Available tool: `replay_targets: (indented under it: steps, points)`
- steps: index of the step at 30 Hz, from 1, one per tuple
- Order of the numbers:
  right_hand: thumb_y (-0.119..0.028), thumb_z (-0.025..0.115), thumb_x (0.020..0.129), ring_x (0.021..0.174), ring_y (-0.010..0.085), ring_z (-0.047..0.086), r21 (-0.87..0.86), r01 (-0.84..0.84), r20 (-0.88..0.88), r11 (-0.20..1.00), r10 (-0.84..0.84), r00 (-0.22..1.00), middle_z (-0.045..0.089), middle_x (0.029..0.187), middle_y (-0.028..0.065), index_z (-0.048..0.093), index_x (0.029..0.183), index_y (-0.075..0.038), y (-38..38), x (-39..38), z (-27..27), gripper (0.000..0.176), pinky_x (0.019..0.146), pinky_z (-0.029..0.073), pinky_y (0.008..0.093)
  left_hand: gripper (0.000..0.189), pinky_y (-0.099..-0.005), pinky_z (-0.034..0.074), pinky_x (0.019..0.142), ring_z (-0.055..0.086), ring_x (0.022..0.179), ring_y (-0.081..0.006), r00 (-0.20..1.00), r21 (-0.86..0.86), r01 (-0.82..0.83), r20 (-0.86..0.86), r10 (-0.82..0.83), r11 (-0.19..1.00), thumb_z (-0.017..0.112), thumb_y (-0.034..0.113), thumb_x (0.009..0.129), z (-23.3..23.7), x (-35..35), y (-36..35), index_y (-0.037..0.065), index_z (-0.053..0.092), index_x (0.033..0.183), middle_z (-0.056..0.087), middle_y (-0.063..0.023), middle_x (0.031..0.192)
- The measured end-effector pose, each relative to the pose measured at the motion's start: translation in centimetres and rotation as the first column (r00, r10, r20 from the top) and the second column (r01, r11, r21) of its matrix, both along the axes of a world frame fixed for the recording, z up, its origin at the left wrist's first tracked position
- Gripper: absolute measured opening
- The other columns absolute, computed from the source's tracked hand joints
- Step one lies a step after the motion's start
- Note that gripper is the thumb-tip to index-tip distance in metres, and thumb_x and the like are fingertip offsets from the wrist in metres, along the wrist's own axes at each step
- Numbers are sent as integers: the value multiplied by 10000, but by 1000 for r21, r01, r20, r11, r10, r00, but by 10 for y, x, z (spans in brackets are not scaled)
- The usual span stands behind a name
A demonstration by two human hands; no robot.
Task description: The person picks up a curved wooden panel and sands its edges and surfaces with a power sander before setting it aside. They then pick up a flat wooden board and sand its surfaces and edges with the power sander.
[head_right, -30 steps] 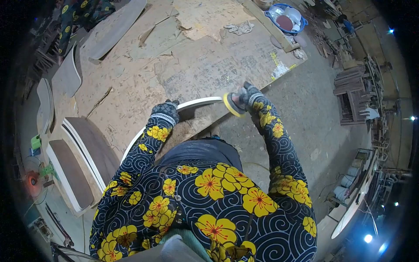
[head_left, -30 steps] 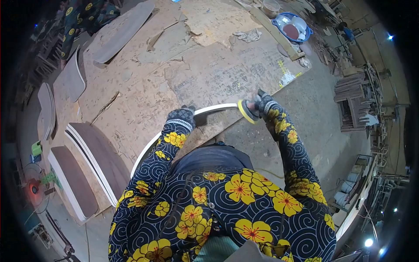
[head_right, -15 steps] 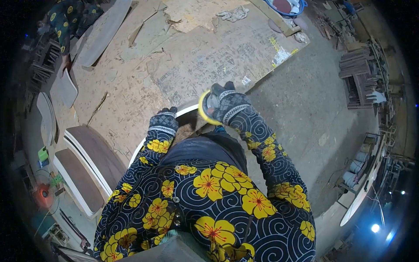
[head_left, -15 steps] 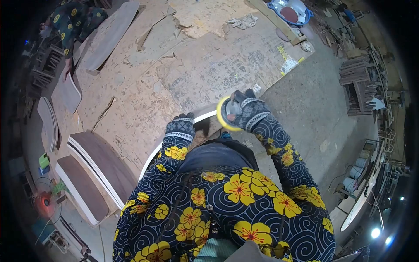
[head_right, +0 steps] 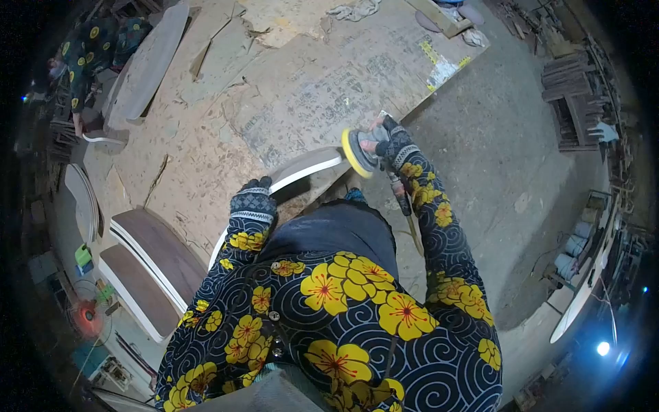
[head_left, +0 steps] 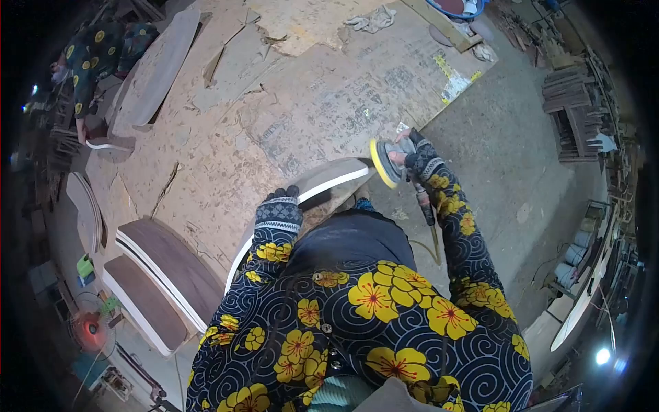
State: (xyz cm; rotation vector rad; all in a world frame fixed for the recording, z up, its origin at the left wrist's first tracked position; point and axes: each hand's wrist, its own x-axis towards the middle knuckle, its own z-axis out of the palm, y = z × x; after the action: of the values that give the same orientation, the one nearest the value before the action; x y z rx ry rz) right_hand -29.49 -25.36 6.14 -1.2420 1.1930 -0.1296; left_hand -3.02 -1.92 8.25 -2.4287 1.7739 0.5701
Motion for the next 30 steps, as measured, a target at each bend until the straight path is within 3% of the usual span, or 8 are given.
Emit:
replay_targets:
  steps: [1,4,7,11,18,21,24,30]
  points:
    - [-227,857,670,912,231,604,19,-25,28,1000,24,999,605,972,95,573,1115,-108,2,0,8,542,800,516,392,363,-470,529,771,646,923,-338,1000,29,-12,6,12,1000,594,188,806,-1,1,0,110,594,1161,629,-156,999]
    - [-245,825,691,949,233,588,-674,-229,56,702,358,932,609,983,93,566,1079,-129,28,11,11,481,817,496,379,380,-472,526,774,646,926,-342,1000,29,-22,-5,22,999,596,194,796,1,2,-2,108,587,1166,627,-159,995]
    - [-262,821,686,977,242,580,-635,-329,-215,699,250,944,602,1012,115,568,1051,-122,61,25,49,466,866,475,369,412,-464,520,820,639,966,-348,999,42,-38,-11,39,998,623,203,778,-2,5,-3,110,591,1178,634,-164,1039]
    - [-331,828,674,979,324,608,-510,-216,1,832,252,968,600,997,169,573,1061,-87,37,14,13,523,865,492,427,403,-459,526,820,645,963,-342,998,47,-58,-5,59,997,642,220,768,-8,10,-3,125,608,1158,645,-155,1039]
    - [-315,858,711,973,214,595,245,-186,134,951,157,979,624,1002,95,603,1059,-110,-8,15,-63,478,874,489,364,413,-464,509,869,631,1014,-350,996,190,-82,-10,86,978,626,214,797,10,20,-22,124,597,1198,634,-168,1085]
    - [-258,805,774,774,156,608,126,-198,265,972,159,951,619,949,60,594,1060,-135,-13,27,-113,377,585,550,327,432,-459,508,877,640,1002,-351,997,125,-70,-1,71,990,651,246,791,0,35,-21,132,603,1205,639,-162,1077]
    - [-226,787,793,781,149,608,-261,-191,143,946,233,962,610,953,62,602,1045,-142,-16,37,-144,324,561,548,329,465,-468,501,888,646,995,-352,996,125,-80,43,75,989,660,275,797,-2,41,-25,146,599,1239,642,-164,1074]
    - [-207,808,765,659,164,585,18,-71,331,997,61,942,563,894,32,568,1051,-162,0,37,-27,376,490,515,326,469,-462,500,900,638,1028,-347,998,167,-65,26,61,984,644,269,819,5,35,-24,149,579,1268,623,-161,1140]
